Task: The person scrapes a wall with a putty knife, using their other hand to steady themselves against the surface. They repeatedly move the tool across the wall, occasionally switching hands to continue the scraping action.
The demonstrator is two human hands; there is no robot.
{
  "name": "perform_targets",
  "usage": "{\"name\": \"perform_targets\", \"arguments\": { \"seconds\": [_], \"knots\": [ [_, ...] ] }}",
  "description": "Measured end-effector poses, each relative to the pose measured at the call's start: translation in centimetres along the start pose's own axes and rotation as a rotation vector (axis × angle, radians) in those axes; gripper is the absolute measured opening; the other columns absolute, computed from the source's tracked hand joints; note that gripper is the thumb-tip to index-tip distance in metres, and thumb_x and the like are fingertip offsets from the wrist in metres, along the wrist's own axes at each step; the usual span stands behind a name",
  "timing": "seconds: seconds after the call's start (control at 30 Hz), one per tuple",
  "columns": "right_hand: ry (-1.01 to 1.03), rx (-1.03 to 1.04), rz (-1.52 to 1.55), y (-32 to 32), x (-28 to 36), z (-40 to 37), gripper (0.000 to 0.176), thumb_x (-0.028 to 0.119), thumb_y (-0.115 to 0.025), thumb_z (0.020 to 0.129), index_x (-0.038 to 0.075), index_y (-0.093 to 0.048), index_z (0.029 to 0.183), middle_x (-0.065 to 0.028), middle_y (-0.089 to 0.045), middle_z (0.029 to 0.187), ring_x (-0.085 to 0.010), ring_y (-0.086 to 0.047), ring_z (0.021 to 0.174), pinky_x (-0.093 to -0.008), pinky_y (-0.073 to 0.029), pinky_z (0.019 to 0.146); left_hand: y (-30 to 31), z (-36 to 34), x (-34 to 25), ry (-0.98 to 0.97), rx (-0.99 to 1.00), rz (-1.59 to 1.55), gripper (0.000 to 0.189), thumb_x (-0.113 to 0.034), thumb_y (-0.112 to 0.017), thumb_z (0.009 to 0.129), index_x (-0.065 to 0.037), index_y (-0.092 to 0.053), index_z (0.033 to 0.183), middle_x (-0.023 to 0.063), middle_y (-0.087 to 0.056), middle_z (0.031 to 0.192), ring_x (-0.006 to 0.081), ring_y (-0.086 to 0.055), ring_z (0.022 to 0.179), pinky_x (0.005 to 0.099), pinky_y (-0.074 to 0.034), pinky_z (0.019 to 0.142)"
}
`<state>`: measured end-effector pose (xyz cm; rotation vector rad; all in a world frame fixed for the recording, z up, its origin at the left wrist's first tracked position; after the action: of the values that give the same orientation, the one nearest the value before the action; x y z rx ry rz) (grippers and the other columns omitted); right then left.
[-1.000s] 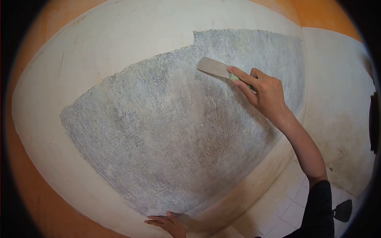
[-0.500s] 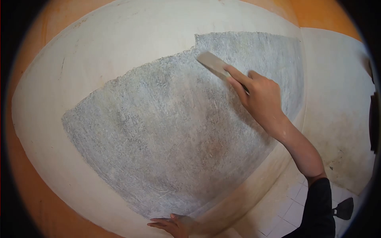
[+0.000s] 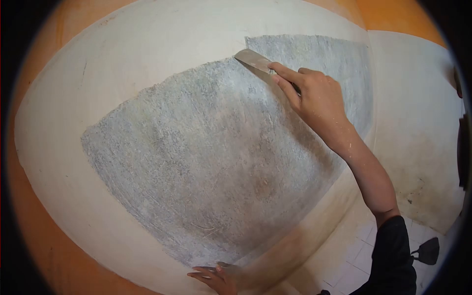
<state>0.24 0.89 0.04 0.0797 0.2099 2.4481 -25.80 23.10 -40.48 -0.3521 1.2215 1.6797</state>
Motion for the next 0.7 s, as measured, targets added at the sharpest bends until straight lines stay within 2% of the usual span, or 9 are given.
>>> {"name": "perform_targets", "arguments": {
  "seconds": [0.17,0.23,0.3,0.37,0.43,0.57,0.7],
  "knots": [
    [-0.091,0.162,-0.044,-0.3,-0.1,-1.7,0.031,0.035,-0.055,0.1,0.019,-0.072,0.121,-0.0107,-0.059,0.059,-0.0253,-0.057,0.051,-0.0383,-0.044,0.05,0.5,-0.2,-0.1,-0.048,-0.036,-0.034,0.084,-0.052,-0.034,0.105,0.0,0.005,0.157,0.0356,0.019,0.158,0.0517,0.008,0.149,0.0585,-0.006,0.12],
    [0.007,-0.045,0.046,-0.7,0.3,0.8,0.032,0.035,-0.056,0.1,0.017,-0.072,0.121,-0.0103,-0.059,0.058,-0.0247,-0.058,0.051,-0.0377,-0.045,0.051,0.1,0.1,1.3,-0.054,-0.033,-0.009,0.084,-0.053,-0.034,0.104,-0.001,0.006,0.158,0.0346,0.019,0.158,0.051,0.009,0.149,0.0612,-0.007,0.119],
    [0.0,-0.017,0.055,-0.1,0.3,1.4,0.032,0.035,-0.056,0.1,0.017,-0.073,0.12,-0.0108,-0.06,0.059,-0.0249,-0.059,0.052,-0.0374,-0.046,0.052,-0.2,-0.2,1.2,-0.053,-0.023,0.012,0.084,-0.054,-0.033,0.104,-0.003,0.007,0.158,0.0336,0.02,0.159,0.0502,0.009,0.149,0.0639,-0.008,0.118],
    [-0.019,0.018,0.068,0.5,0.4,0.5,0.032,0.035,-0.055,0.1,0.016,-0.073,0.119,-0.0112,-0.061,0.06,-0.0251,-0.06,0.053,-0.0371,-0.047,0.053,0.8,-0.3,-0.3,0.119,0.067,0.056,0.085,-0.056,-0.032,0.104,-0.007,0.009,0.159,0.0302,0.021,0.16,0.0488,0.01,0.15,0.0695,-0.01,0.114],
    [-0.039,0.132,-0.052,1.2,0.4,-1.3,0.032,0.035,-0.055,0.1,0.016,-0.073,0.118,-0.0123,-0.064,0.062,-0.0258,-0.063,0.055,-0.0372,-0.049,0.056,1.1,0.0,-0.1,0.109,0.072,0.051,0.087,-0.059,-0.03,0.103,-0.006,0.01,0.158,0.0311,0.02,0.16,0.0497,0.009,0.15,0.071,-0.009,0.113],
    [-0.036,0.004,0.039,0.3,0.6,0.9,0.032,0.034,-0.055,0.1,0.015,-0.074,0.117,-0.0134,-0.065,0.063,-0.0269,-0.065,0.057,-0.0382,-0.049,0.057,0.7,-0.2,-0.2,0.11,0.07,0.046,0.09,-0.061,-0.031,0.101,-0.006,0.01,0.158,0.0315,0.02,0.16,0.0507,0.009,0.149,0.0724,-0.01,0.112],
    [-0.079,0.093,0.036,1.2,0.6,-0.9,0.031,0.033,-0.055,0.1,0.015,-0.074,0.117,-0.0136,-0.066,0.064,-0.0277,-0.066,0.059,-0.0387,-0.05,0.057,0.8,-0.4,-0.2,0.1,0.043,0.046,0.09,-0.06,-0.033,0.101,-0.006,0.01,0.158,0.0308,0.02,0.16,0.0507,0.01,0.149,0.0724,-0.01,0.112]
  ]
}}
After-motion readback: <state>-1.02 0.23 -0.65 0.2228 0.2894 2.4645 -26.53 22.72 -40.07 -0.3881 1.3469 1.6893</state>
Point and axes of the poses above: each hand's wrist, its own z-axis towards the middle knuckle, its own y-axis out of the back of the hand, x = y × z, the point moved 1 cm from there along z, towards the middle knuckle
